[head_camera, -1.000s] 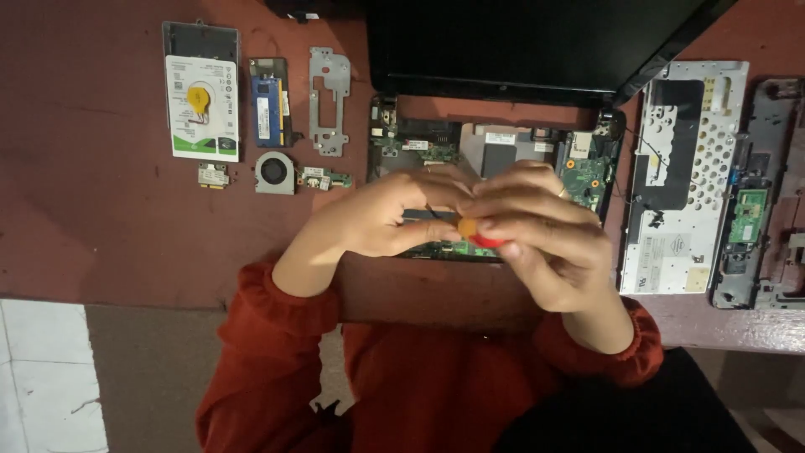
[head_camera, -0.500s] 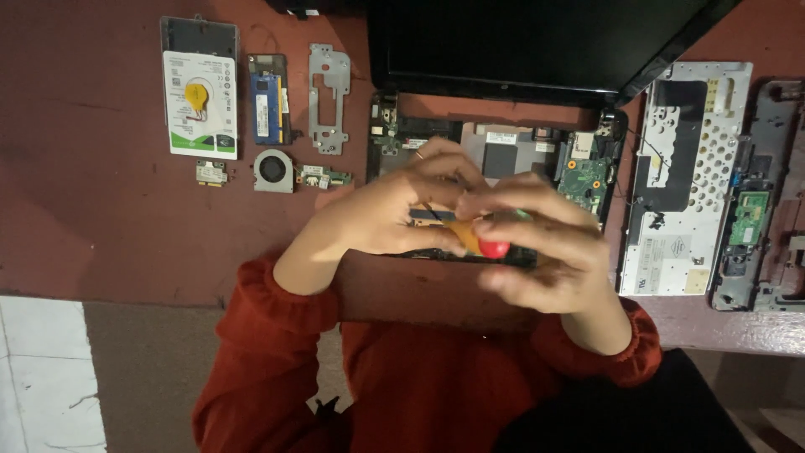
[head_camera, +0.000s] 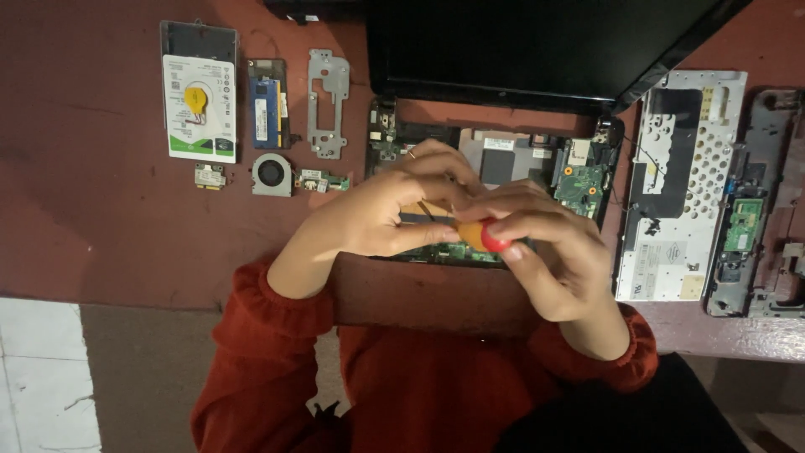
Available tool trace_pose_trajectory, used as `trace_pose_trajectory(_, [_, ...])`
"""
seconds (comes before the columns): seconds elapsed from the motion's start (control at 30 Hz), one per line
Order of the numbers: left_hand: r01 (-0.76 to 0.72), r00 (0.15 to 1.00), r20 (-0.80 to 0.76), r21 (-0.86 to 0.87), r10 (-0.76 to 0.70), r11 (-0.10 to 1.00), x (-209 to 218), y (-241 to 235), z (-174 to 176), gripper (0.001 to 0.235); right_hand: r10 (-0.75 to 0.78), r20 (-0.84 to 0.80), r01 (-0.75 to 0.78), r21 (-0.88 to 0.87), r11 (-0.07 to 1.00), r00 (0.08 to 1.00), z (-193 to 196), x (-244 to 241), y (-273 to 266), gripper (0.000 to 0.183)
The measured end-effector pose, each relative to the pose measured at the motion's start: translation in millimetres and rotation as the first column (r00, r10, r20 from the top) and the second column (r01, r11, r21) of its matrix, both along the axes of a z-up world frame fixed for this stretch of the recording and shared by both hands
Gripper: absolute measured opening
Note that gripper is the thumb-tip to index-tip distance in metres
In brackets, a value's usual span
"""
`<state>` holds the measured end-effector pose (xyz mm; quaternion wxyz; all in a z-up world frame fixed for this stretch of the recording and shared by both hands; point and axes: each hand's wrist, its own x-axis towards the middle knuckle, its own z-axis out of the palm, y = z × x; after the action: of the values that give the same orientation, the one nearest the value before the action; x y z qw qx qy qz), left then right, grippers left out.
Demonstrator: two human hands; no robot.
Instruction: Disassembling a laptop by removing internal screws and components using a screwdriver.
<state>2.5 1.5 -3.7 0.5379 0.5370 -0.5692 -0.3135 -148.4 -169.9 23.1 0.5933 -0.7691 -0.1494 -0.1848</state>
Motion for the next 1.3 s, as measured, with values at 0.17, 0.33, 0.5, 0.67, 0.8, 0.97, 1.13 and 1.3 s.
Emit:
trace_pose_trajectory(0.17, [-0.028,0.999,0.018,0.021,0.028,0.999,-5,-5,-1,0.026,-0.02,0.053,0.024,-0.084,0.996,0.998,-14,-1,-7,0.026])
trace_pose_trajectory(0.33, [-0.005,1.0,-0.025,0.123,0.008,0.992,-5,-2,-7,0.039,-0.049,0.031,0.052,-0.091,0.994,0.998,-12,-3,-10,0.022])
trace_pose_trajectory(0.5, [0.038,0.998,-0.048,0.042,-0.036,0.998,-7,-5,-12,0.028,-0.007,0.063,0.009,-0.044,0.999,0.998,-15,-2,-9,0.03])
trace_pose_trajectory(0.67, [-0.045,0.999,0.014,0.08,0.044,0.996,-10,-10,-4,0.026,-0.186,0.046,0.191,-0.207,0.959,0.982,-5,-1,0,0.029])
trace_pose_trajectory(0.8, [-0.029,0.999,0.036,-0.001,0.029,1.0,-10,-9,-6,0.032,-0.156,0.01,0.154,-0.249,0.956,0.988,6,-3,5,0.021])
trace_pose_trajectory(0.97, [-0.045,0.997,0.06,0.015,0.044,0.999,-11,-10,-6,0.026,-0.108,-0.038,0.094,-0.27,0.958,0.993,9,-6,7,0.024])
trace_pose_trajectory(1.13, [-0.09,0.965,0.26,0.211,0.032,0.973,-6,0,-9,0.06,-0.166,-0.107,0.123,-0.327,0.937,0.98,9,-14,13,0.023])
trace_pose_trajectory(1.3, [-0.279,0.737,0.661,0.488,-0.141,0.827,-7,9,-12,0.043,-0.28,-0.124,0.247,-0.232,0.941,0.952,7,-23,15,0.019])
